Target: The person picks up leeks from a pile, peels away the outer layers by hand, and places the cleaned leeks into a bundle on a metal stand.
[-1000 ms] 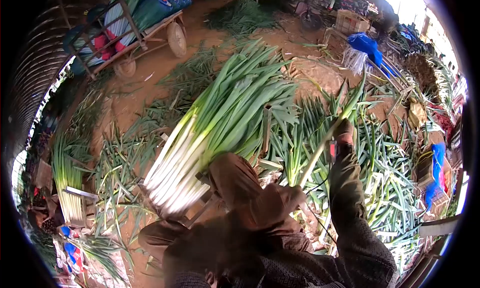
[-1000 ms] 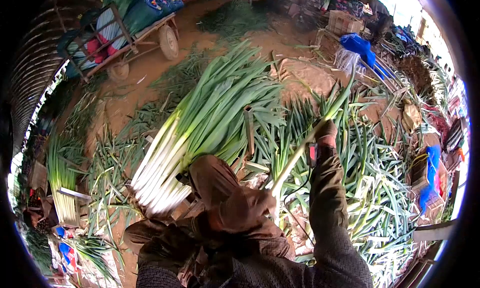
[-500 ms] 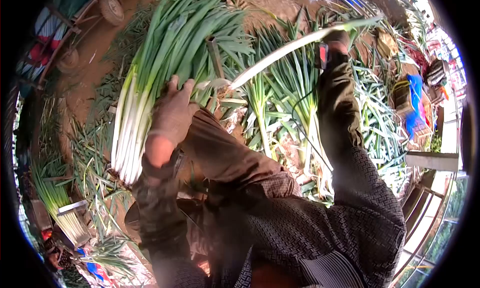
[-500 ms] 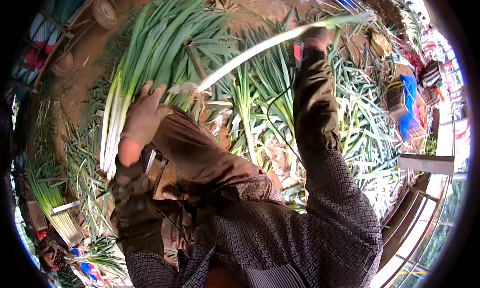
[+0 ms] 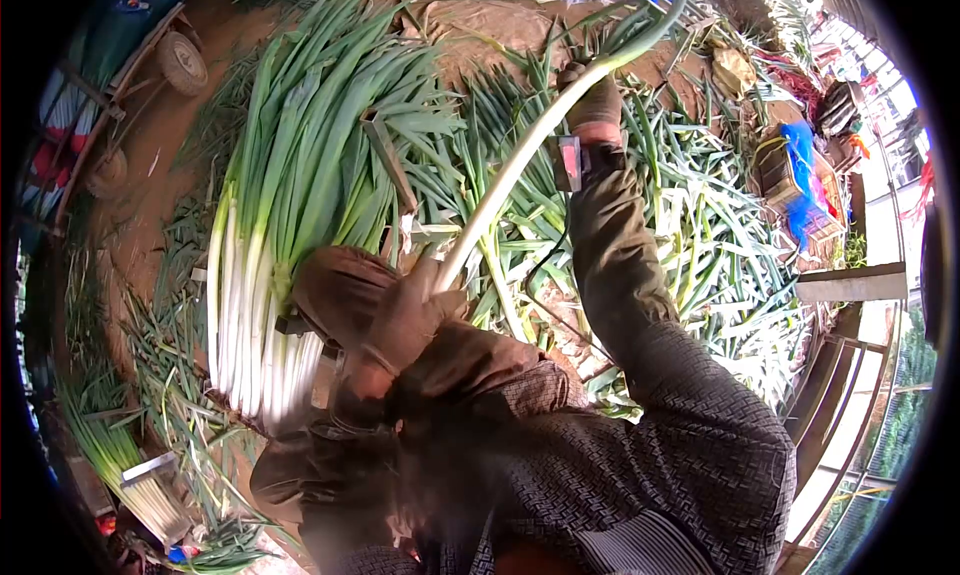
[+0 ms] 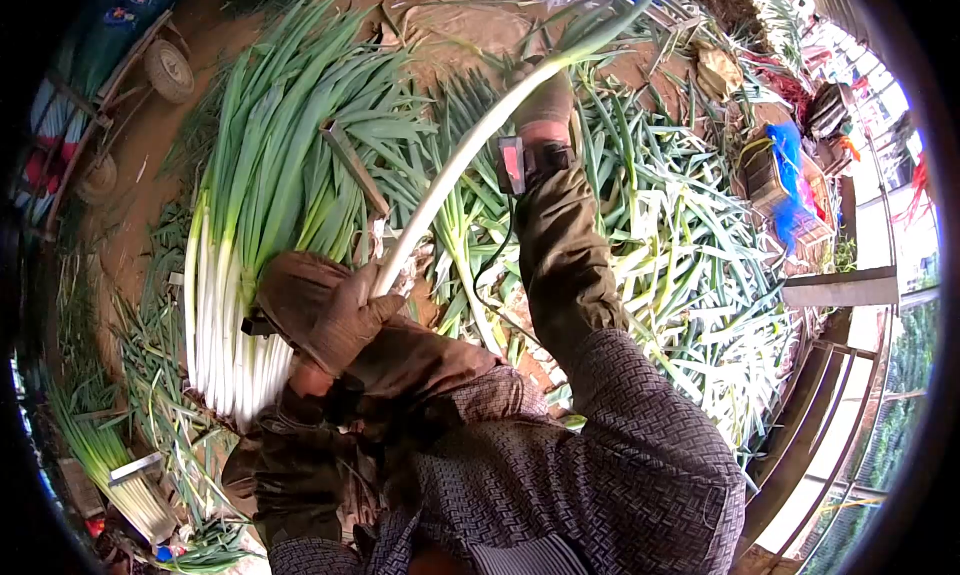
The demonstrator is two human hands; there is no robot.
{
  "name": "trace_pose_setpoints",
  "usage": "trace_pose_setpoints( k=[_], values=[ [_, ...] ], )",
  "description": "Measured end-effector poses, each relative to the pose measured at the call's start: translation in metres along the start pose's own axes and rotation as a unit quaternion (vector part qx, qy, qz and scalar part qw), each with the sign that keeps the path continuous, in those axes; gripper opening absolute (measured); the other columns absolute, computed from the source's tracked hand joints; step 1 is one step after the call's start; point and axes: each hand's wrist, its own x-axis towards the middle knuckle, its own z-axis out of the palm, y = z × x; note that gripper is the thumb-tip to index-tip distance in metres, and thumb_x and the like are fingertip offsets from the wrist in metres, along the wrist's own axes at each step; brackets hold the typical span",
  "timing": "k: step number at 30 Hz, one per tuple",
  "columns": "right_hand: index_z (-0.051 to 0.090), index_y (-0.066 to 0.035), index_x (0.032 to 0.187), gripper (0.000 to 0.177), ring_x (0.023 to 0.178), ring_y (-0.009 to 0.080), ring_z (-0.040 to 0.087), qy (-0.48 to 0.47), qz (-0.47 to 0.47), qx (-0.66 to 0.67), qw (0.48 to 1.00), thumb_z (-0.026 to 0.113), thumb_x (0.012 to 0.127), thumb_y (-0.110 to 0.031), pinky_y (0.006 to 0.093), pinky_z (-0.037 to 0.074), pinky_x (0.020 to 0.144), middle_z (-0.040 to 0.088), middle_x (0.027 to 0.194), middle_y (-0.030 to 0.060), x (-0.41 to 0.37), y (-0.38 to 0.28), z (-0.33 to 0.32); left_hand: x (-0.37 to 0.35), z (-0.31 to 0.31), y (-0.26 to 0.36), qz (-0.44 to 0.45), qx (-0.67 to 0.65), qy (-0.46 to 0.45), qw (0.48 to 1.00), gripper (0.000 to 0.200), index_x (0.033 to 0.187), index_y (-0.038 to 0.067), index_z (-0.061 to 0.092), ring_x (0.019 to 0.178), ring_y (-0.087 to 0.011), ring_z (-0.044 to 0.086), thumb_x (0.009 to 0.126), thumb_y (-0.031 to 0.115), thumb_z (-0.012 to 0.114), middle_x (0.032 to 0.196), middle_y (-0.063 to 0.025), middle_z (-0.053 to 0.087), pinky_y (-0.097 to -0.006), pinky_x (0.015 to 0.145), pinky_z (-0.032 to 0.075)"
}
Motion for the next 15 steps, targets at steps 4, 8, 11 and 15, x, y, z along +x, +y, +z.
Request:
trace_pose_setpoints(
  k=[4, 8, 11, 15],
  values=[
    [0.061, -0.005, 0.101, 0.032, 0.085, 0.0275, 0.060, 0.038, 0.110, -0.057, 0.992, 0.052, 0.099, -0.035, 0.0431, 0.050, 0.083, 0.063, 0.092, 0.0094, -0.049, 0.032, 0.016, -0.013, 0.014, -0.012, 0.034, 0.054, 0.087, 0.994, 0.033, 0.114, -0.003, 0.053, 0.067, -0.0179, 0.055, 0.096, 0.025, 0.059, 0.077, -0.0108, 0.058, -0.0360, 0.062, 0.045],
    [0.058, 0.003, 0.116, 0.033, 0.088, 0.0227, 0.065, -0.062, 0.317, -0.267, 0.908, 0.063, 0.093, -0.020, 0.0347, 0.055, 0.078, 0.066, 0.101, 0.0135, -0.159, 0.064, 0.036, -0.013, 0.019, 0.014, 0.013, 0.130, 0.133, 0.983, 0.040, 0.110, -0.002, 0.052, 0.067, -0.0407, 0.060, 0.095, 0.034, 0.060, 0.077, -0.0261, 0.060, -0.0476, 0.059, 0.045],
    [0.059, 0.006, 0.108, 0.027, 0.089, 0.0260, 0.068, 0.004, 0.314, -0.209, 0.926, 0.060, 0.095, -0.017, 0.0379, 0.060, 0.078, 0.067, 0.097, 0.0137, -0.204, 0.079, 0.045, -0.007, 0.031, 0.009, 0.003, 0.181, 0.151, 0.972, 0.039, 0.110, 0.002, 0.051, 0.074, -0.0465, 0.061, 0.094, 0.036, 0.060, 0.076, -0.0261, 0.061, -0.0519, 0.059, 0.044],
    [0.059, 0.007, 0.112, 0.029, 0.088, 0.0263, 0.068, 0.012, 0.367, -0.142, 0.919, 0.060, 0.096, -0.017, 0.0386, 0.059, 0.080, 0.067, 0.099, 0.0146, -0.218, 0.087, 0.016, -0.004, 0.042, -0.001, -0.018, 0.227, 0.132, 0.965, 0.036, 0.108, 0.003, 0.050, 0.072, -0.0449, 0.062, 0.094, 0.034, 0.060, 0.075, -0.0243, 0.062, -0.0519, 0.060, 0.046]
  ],
)
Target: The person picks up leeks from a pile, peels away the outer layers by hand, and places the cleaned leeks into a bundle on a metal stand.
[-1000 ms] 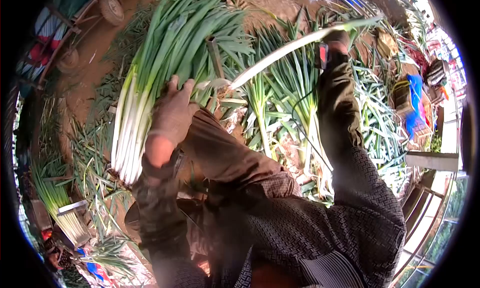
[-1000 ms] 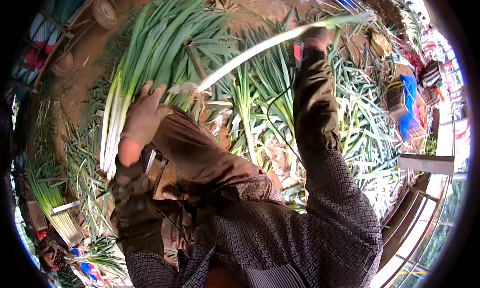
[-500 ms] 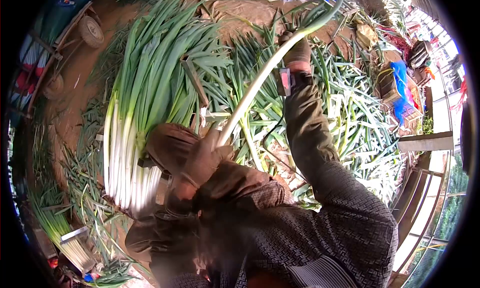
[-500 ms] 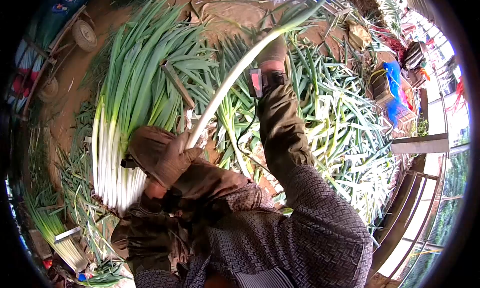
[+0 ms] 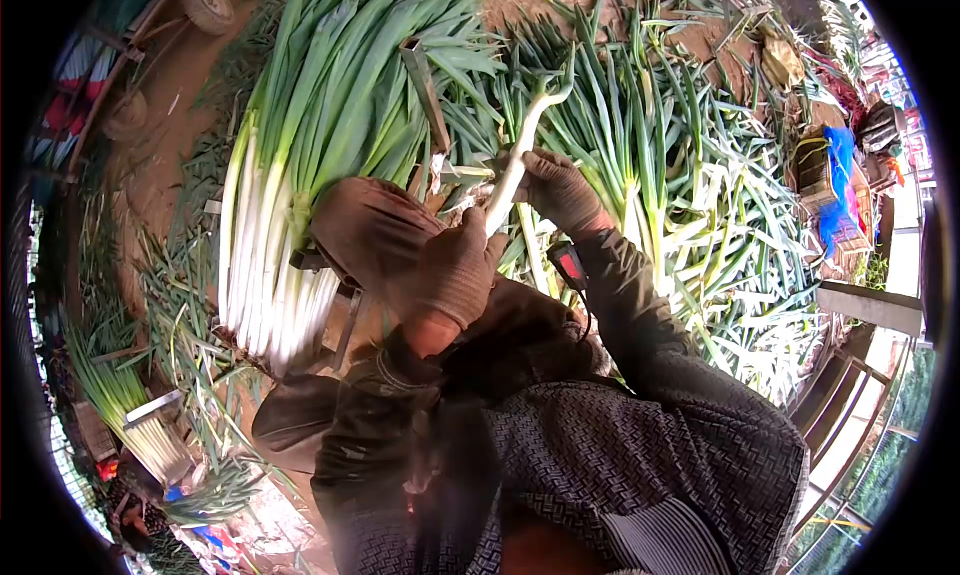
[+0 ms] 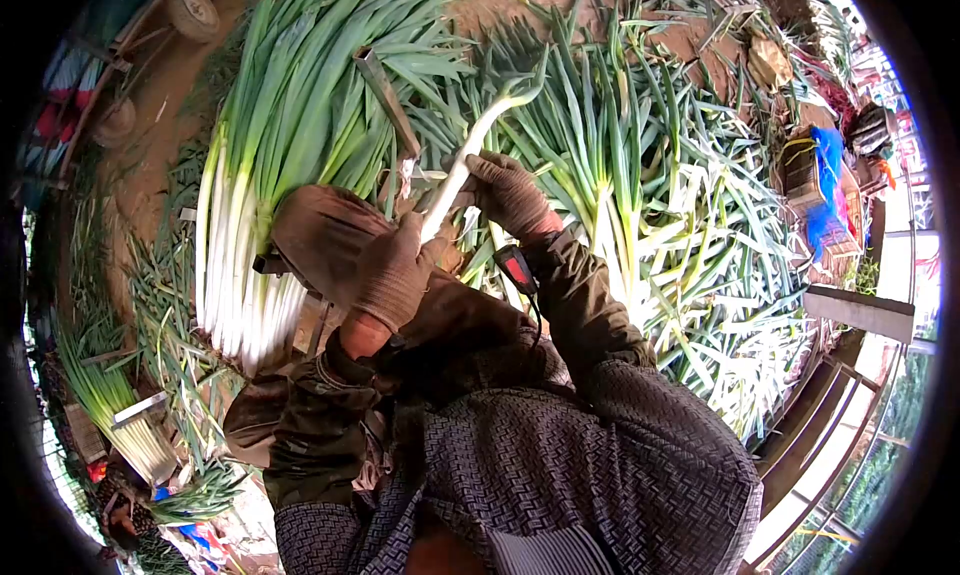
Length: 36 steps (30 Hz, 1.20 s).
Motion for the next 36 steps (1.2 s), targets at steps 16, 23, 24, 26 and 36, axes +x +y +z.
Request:
trace_pose_setpoints(
  k=[16, 23, 24, 26, 36],
  values=[
    [0.064, 0.005, 0.102, 0.019, 0.067, 0.0226, 0.068, 0.089, 0.045, -0.073, 0.992, 0.064, 0.087, -0.007, 0.0348, 0.059, 0.062, 0.069, 0.086, 0.0122, 0.009, 0.050, -0.057, 0.010, 0.028, -0.030, -0.162, -0.417, -0.108, 0.888, 0.025, 0.097, 0.004, 0.060, 0.060, -0.0243, 0.059, 0.091, 0.028, 0.063, 0.070, -0.0096, 0.061, -0.0335, 0.055, 0.047],
    [0.064, 0.003, 0.101, 0.018, 0.066, 0.0207, 0.067, 0.063, 0.075, -0.106, 0.990, 0.064, 0.088, -0.008, 0.0342, 0.057, 0.059, 0.068, 0.083, 0.0105, 0.009, 0.055, -0.068, 0.004, 0.026, -0.031, -0.254, -0.722, -0.140, 0.628, 0.014, 0.098, 0.011, 0.057, 0.049, -0.0069, 0.040, 0.099, 0.025, 0.056, 0.070, 0.0031, 0.048, -0.0209, 0.044, 0.032],
    [0.064, 0.002, 0.099, 0.015, 0.065, 0.0204, 0.066, 0.075, 0.082, -0.092, 0.990, 0.063, 0.088, -0.008, 0.0330, 0.056, 0.059, 0.068, 0.082, 0.0102, 0.010, 0.057, -0.067, 0.005, 0.028, -0.029, -0.263, -0.744, -0.143, 0.597, 0.015, 0.103, 0.013, 0.056, 0.049, -0.0061, 0.036, 0.099, 0.027, 0.056, 0.068, 0.0037, 0.044, -0.0211, 0.042, 0.028],
    [0.065, 0.000, 0.095, 0.009, 0.064, 0.0198, 0.064, 0.099, 0.099, -0.061, 0.988, 0.062, 0.088, -0.006, 0.0304, 0.053, 0.060, 0.067, 0.079, 0.0094, 0.011, 0.074, -0.078, 0.008, 0.037, -0.030, -0.259, -0.791, -0.183, 0.523, 0.018, 0.104, 0.012, 0.056, 0.050, -0.0058, 0.036, 0.100, 0.029, 0.055, 0.069, 0.0036, 0.043, -0.0211, 0.042, 0.028],
    [0.057, -0.002, 0.126, 0.037, 0.108, 0.0248, 0.061, -0.248, 0.059, -0.330, 0.909, 0.059, 0.096, -0.024, 0.0376, 0.048, 0.098, 0.063, 0.118, 0.0136, 0.029, 0.153, -0.118, -0.007, 0.050, -0.011, -0.249, -0.701, -0.208, 0.635, 0.029, 0.109, 0.002, 0.056, 0.054, -0.0062, 0.035, 0.101, 0.029, 0.054, 0.071, 0.0031, 0.043, -0.0211, 0.043, 0.029]
  ],
)
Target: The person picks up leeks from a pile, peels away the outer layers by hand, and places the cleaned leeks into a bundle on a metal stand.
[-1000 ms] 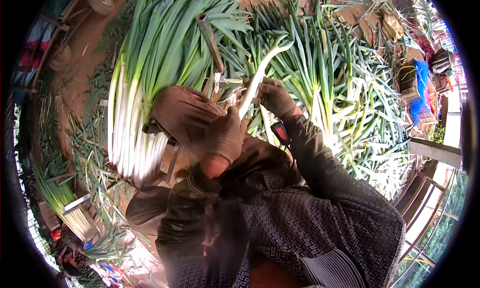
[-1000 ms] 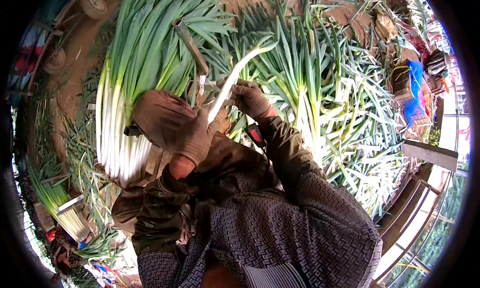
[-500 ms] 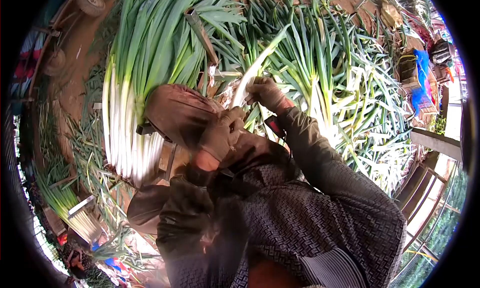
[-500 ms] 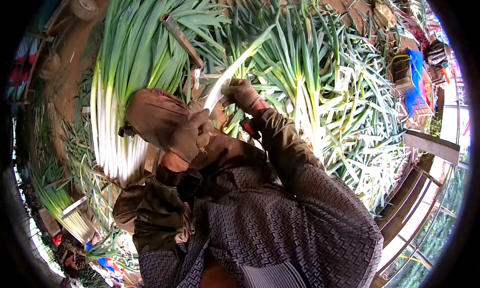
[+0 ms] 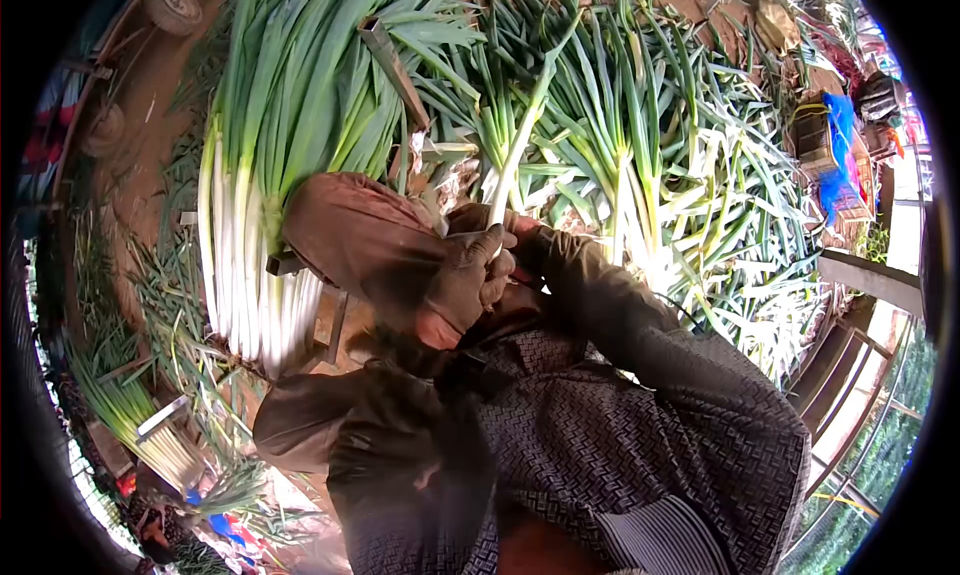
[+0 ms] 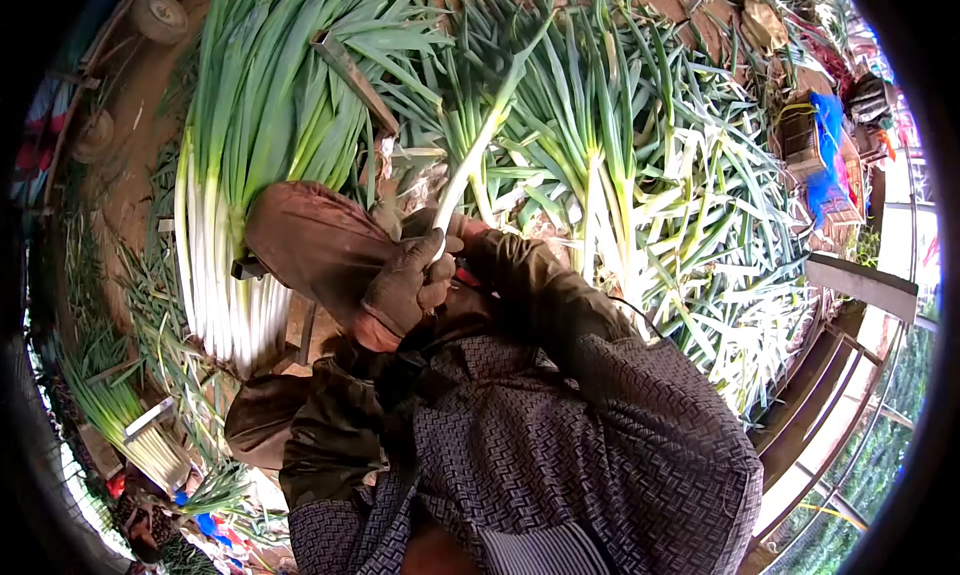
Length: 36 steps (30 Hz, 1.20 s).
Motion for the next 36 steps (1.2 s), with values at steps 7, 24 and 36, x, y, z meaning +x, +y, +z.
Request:
trace_pose_setpoints(
  k=[7, 24, 36],
  values=[
    [0.055, -0.001, 0.126, 0.038, 0.105, 0.0276, 0.060, 0.207, 0.264, 0.085, 0.938, 0.057, 0.097, -0.026, 0.0423, 0.046, 0.099, 0.062, 0.117, 0.0143, -0.038, -0.069, -0.020, 0.006, -0.005, -0.011, 0.060, 0.220, 0.070, 0.971, 0.022, 0.108, 0.008, 0.056, 0.051, -0.0079, 0.038, 0.101, 0.029, 0.052, 0.065, 0.0032, 0.043, -0.0241, 0.046, 0.031],
    [0.052, -0.007, 0.081, 0.021, 0.047, 0.0143, 0.045, 0.545, -0.106, 0.273, 0.785, 0.054, 0.093, -0.024, 0.0283, 0.040, 0.044, 0.046, 0.061, -0.0001, 0.016, -0.216, -0.051, 0.012, 0.004, -0.004, 0.437, 0.379, 0.187, 0.794, 0.019, 0.101, 0.001, 0.060, 0.077, -0.0196, 0.066, 0.094, 0.018, 0.063, 0.087, -0.0129, 0.067, -0.0345, 0.069, 0.052],
    [0.052, -0.007, 0.083, 0.029, 0.053, 0.0145, 0.050, 0.587, -0.168, 0.301, 0.732, 0.057, 0.095, -0.033, 0.0287, 0.043, 0.047, 0.047, 0.063, 0.0012, -0.020, -0.246, -0.091, 0.008, 0.051, 0.030, 0.528, 0.096, 0.160, 0.828, 0.013, 0.100, 0.002, 0.054, 0.080, -0.0201, 0.067, 0.099, 0.014, 0.052, 0.089, -0.0090, 0.065, -0.0335, 0.071, 0.054]
  ],
)
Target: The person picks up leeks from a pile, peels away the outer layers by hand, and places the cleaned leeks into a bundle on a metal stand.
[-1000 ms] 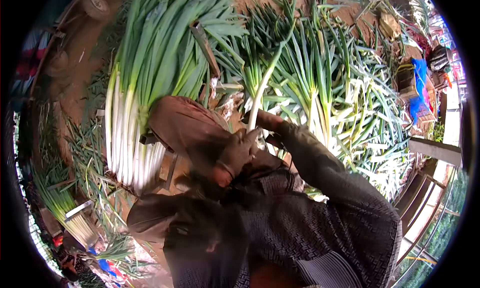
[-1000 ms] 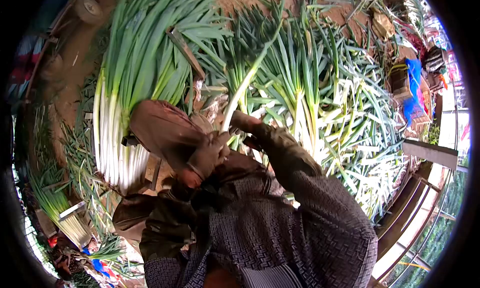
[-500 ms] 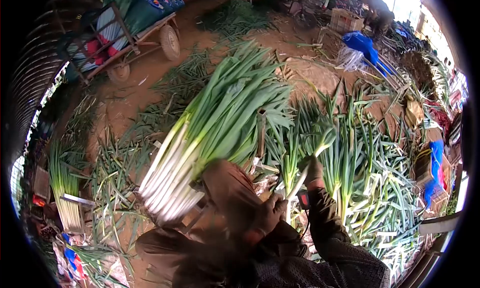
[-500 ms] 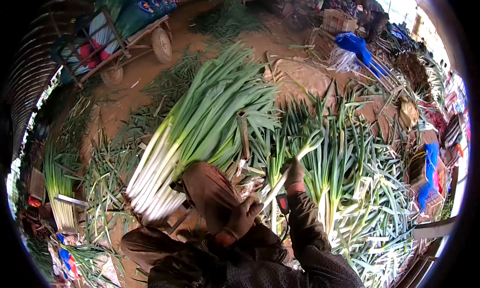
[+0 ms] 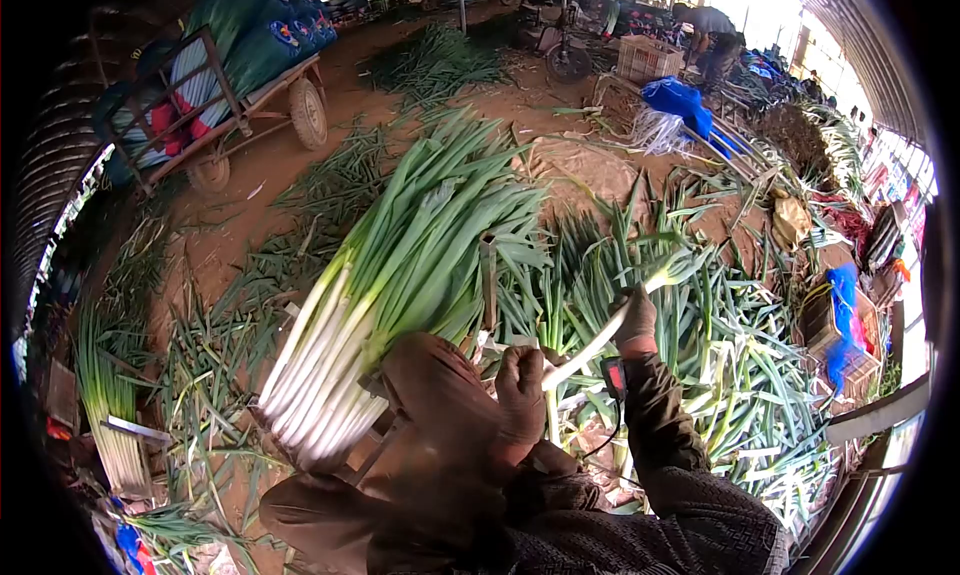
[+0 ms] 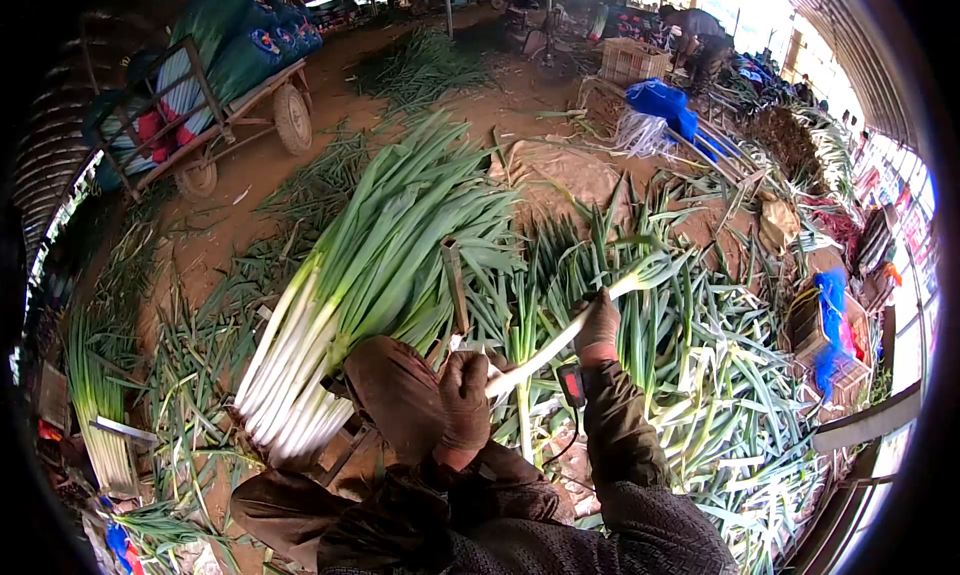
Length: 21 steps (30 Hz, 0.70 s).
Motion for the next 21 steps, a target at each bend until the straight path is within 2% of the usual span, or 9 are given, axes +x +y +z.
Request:
trace_pose_setpoints(
  k=[4, 6, 9, 11, 12, 14, 17, 19, 21],
  values=[
    [0.057, -0.012, 0.086, 0.023, 0.055, 0.0152, 0.050, -0.015, 0.022, 0.017, 0.999, 0.059, 0.093, -0.034, 0.0291, 0.043, 0.051, 0.049, 0.063, -0.0003, 0.013, -0.009, -0.026, 0.004, 0.025, 0.069, -0.127, -0.221, 0.069, 0.965, 0.007, 0.093, 0.006, 0.055, 0.072, -0.0135, 0.055, 0.096, 0.012, 0.056, 0.083, -0.0031, 0.059, -0.0283, 0.065, 0.048],
    [0.058, -0.012, 0.086, 0.021, 0.059, 0.0181, 0.052, 0.041, -0.039, -0.013, 0.998, 0.061, 0.089, -0.032, 0.0326, 0.044, 0.054, 0.052, 0.066, 0.0022, 0.023, -0.027, -0.043, 0.015, -0.027, 0.033, 0.013, 0.166, -0.045, 0.985, 0.010, 0.093, 0.005, 0.057, 0.074, -0.0157, 0.058, 0.096, 0.013, 0.055, 0.083, -0.0047, 0.061, -0.0308, 0.067, 0.049],
    [0.059, -0.009, 0.087, 0.026, 0.055, 0.0191, 0.052, 0.094, -0.139, 0.083, 0.982, 0.061, 0.092, -0.034, 0.0323, 0.043, 0.051, 0.054, 0.067, 0.0050, 0.083, -0.060, -0.073, 0.037, -0.013, 0.076, -0.108, 0.169, -0.087, 0.976, 0.016, 0.098, 0.003, 0.058, 0.067, -0.0189, 0.060, 0.097, 0.019, 0.055, 0.083, -0.0088, 0.063, -0.0282, 0.060, 0.050],
    [0.044, -0.012, 0.092, 0.021, 0.053, 0.0220, 0.050, 0.103, -0.117, 0.134, 0.979, 0.058, 0.094, -0.028, 0.0367, 0.043, 0.047, 0.048, 0.068, 0.0046, 0.053, -0.092, -0.048, 0.053, -0.039, 0.044, 0.017, 0.530, -0.307, 0.790, 0.016, 0.100, 0.003, 0.059, 0.085, -0.0236, 0.060, 0.094, 0.017, 0.058, 0.090, -0.0112, 0.062, -0.0352, 0.074, 0.051],
    [0.043, -0.013, 0.093, 0.020, 0.052, 0.0220, 0.049, 0.082, -0.136, 0.127, 0.979, 0.058, 0.095, -0.027, 0.0367, 0.043, 0.046, 0.048, 0.069, 0.0048, 0.052, -0.095, -0.046, 0.049, -0.038, 0.039, 0.052, 0.648, -0.385, 0.655, 0.014, 0.099, 0.003, 0.060, 0.094, -0.0248, 0.058, 0.092, 0.015, 0.059, 0.095, -0.0098, 0.060, -0.0353, 0.080, 0.049],
    [0.041, -0.013, 0.094, 0.019, 0.050, 0.0216, 0.048, 0.048, -0.157, 0.129, 0.978, 0.056, 0.095, -0.024, 0.0368, 0.042, 0.043, 0.048, 0.069, 0.0050, 0.045, -0.100, -0.043, 0.055, -0.022, 0.044, 0.041, 0.714, -0.469, 0.518, 0.023, 0.103, 0.001, 0.059, 0.104, -0.0344, 0.056, 0.088, 0.017, 0.065, 0.107, -0.0123, 0.058, -0.0389, 0.086, 0.046],
    [0.049, -0.010, 0.081, 0.023, 0.050, 0.0187, 0.048, 0.062, -0.195, 0.067, 0.977, 0.055, 0.095, -0.027, 0.0325, 0.041, 0.046, 0.049, 0.065, 0.0035, 0.018, -0.093, -0.030, 0.053, -0.014, 0.057, 0.255, 0.553, -0.177, 0.773, 0.037, 0.112, 0.003, 0.058, 0.108, -0.0363, 0.055, 0.085, 0.025, 0.070, 0.113, -0.0134, 0.059, -0.0415, 0.088, 0.046],
    [0.048, -0.009, 0.084, 0.022, 0.050, 0.0176, 0.048, 0.035, -0.219, 0.025, 0.975, 0.055, 0.096, -0.027, 0.0315, 0.040, 0.044, 0.049, 0.065, 0.0037, 0.032, -0.064, -0.040, 0.047, -0.002, 0.055, 0.204, 0.519, -0.207, 0.804, 0.049, 0.120, 0.005, 0.053, 0.102, -0.0396, 0.057, 0.082, 0.029, 0.074, 0.110, -0.0168, 0.060, -0.0441, 0.084, 0.047],
    [0.048, -0.009, 0.085, 0.023, 0.049, 0.0175, 0.048, 0.020, -0.147, 0.063, 0.987, 0.055, 0.096, -0.028, 0.0309, 0.040, 0.044, 0.050, 0.066, 0.0045, -0.009, -0.056, -0.008, 0.027, 0.015, 0.055, 0.063, 0.492, -0.308, 0.812, 0.050, 0.121, 0.005, 0.051, 0.097, -0.0399, 0.059, 0.083, 0.027, 0.073, 0.108, -0.0184, 0.061, -0.0447, 0.082, 0.048]
  ],
)
